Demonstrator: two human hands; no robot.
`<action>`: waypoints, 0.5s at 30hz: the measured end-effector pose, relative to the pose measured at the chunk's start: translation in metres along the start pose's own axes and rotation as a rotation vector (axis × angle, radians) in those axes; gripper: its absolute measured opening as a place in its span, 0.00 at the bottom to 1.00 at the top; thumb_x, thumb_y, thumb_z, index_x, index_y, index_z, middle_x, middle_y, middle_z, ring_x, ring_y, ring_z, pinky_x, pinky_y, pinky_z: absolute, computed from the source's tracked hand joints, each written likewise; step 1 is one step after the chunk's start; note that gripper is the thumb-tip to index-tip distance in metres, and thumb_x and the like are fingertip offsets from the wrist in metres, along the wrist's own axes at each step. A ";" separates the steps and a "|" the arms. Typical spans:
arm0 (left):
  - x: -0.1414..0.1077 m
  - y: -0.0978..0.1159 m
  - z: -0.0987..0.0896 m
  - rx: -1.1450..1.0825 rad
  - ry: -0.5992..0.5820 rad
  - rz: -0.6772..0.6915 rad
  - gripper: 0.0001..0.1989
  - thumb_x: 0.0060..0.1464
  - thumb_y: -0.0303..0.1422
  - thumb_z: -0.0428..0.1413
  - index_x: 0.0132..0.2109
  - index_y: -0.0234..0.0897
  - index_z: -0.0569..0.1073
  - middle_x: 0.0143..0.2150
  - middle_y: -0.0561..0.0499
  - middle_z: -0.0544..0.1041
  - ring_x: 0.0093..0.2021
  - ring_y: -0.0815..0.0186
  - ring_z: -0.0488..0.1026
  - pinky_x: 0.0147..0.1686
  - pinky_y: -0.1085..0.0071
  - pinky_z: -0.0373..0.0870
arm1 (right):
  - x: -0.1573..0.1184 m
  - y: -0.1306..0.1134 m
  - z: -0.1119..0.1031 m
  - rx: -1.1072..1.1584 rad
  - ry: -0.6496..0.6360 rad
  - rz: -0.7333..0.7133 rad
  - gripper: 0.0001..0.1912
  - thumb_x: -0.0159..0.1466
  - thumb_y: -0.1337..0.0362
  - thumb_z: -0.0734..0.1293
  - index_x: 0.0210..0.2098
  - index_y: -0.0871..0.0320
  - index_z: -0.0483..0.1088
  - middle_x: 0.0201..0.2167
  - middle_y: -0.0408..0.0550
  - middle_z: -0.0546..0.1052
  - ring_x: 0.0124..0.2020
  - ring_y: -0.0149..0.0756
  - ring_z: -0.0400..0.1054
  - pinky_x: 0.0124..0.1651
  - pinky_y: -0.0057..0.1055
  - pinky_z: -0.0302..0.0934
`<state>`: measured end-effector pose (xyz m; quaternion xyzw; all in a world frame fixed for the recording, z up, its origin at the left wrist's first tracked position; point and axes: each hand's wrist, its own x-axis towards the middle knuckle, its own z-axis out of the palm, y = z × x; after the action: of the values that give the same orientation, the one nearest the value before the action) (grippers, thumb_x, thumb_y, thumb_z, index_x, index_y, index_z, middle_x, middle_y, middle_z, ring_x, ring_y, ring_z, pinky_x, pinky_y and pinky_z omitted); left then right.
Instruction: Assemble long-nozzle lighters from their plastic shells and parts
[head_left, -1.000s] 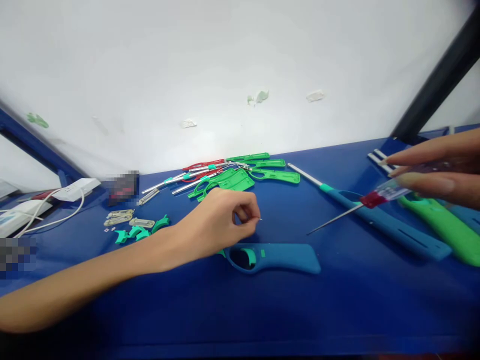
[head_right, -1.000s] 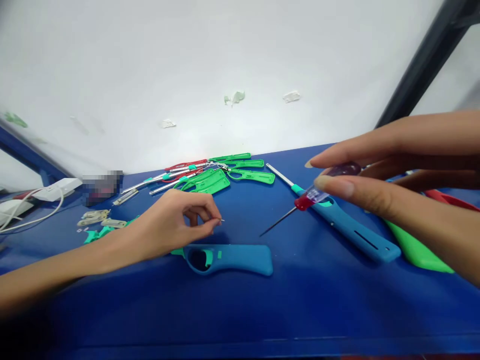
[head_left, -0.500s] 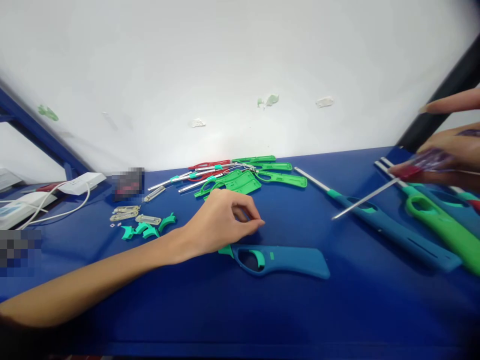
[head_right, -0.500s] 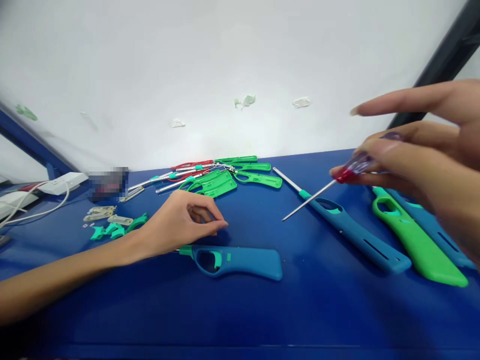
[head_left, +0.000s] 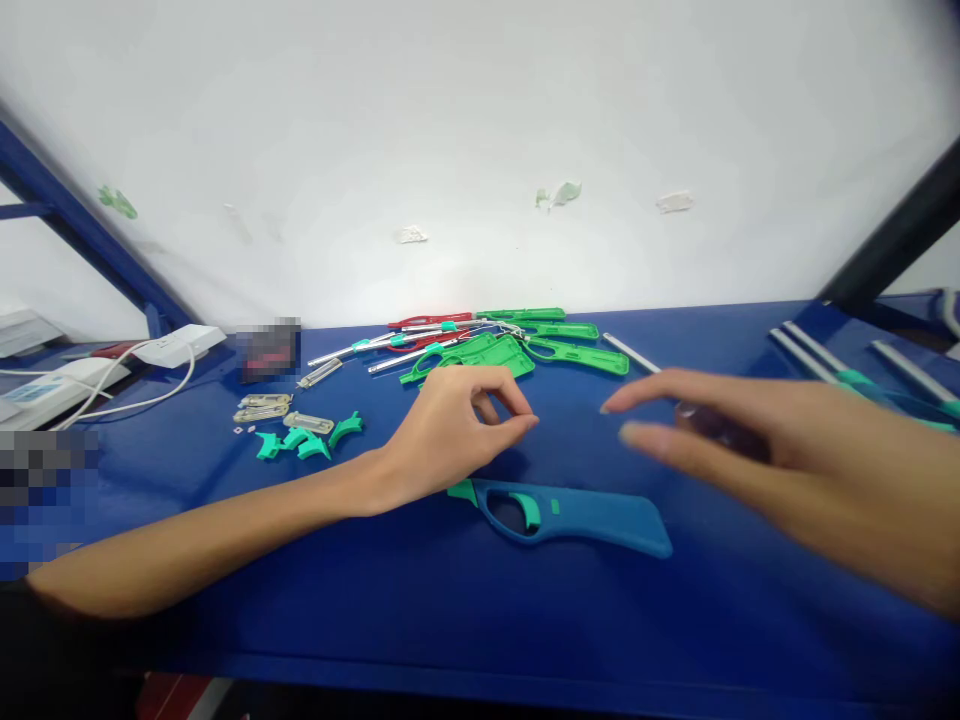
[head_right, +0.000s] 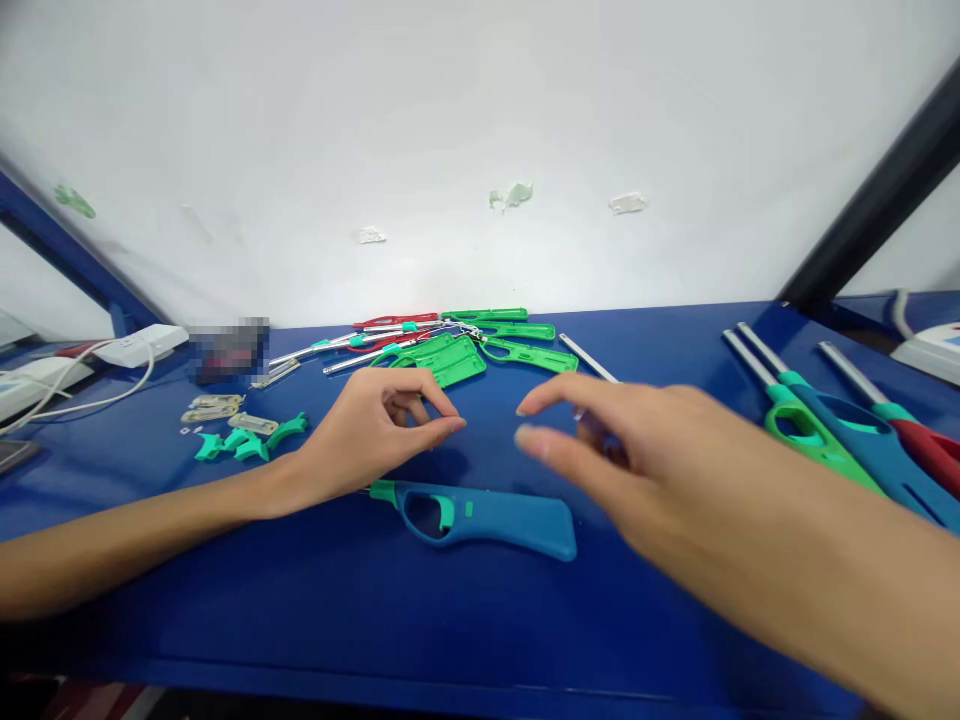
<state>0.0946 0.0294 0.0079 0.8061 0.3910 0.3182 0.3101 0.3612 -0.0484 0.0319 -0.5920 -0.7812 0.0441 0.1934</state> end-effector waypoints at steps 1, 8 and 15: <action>-0.002 -0.001 0.002 -0.006 -0.005 0.006 0.04 0.57 0.31 0.65 0.34 0.36 0.81 0.23 0.55 0.79 0.21 0.73 0.72 0.23 0.77 0.65 | 0.003 -0.004 0.007 0.069 -0.051 0.006 0.27 0.70 0.35 0.60 0.55 0.42 0.76 0.19 0.38 0.73 0.14 0.34 0.64 0.17 0.30 0.56; -0.003 -0.007 0.008 0.001 -0.012 0.041 0.03 0.58 0.30 0.64 0.35 0.36 0.81 0.25 0.55 0.79 0.23 0.72 0.73 0.24 0.77 0.65 | 0.014 -0.028 0.040 0.075 -0.144 -0.060 0.19 0.66 0.42 0.71 0.48 0.45 0.78 0.26 0.38 0.75 0.21 0.33 0.67 0.24 0.30 0.56; 0.001 -0.005 0.004 -0.010 0.033 0.013 0.04 0.57 0.31 0.65 0.35 0.36 0.81 0.25 0.54 0.79 0.23 0.72 0.73 0.24 0.76 0.65 | 0.018 -0.036 0.032 0.110 -0.445 0.019 0.11 0.62 0.53 0.75 0.45 0.43 0.79 0.35 0.41 0.82 0.34 0.39 0.77 0.31 0.31 0.63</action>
<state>0.0957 0.0316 0.0016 0.8017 0.3892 0.3353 0.3055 0.3127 -0.0374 0.0172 -0.5636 -0.7954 0.2178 0.0481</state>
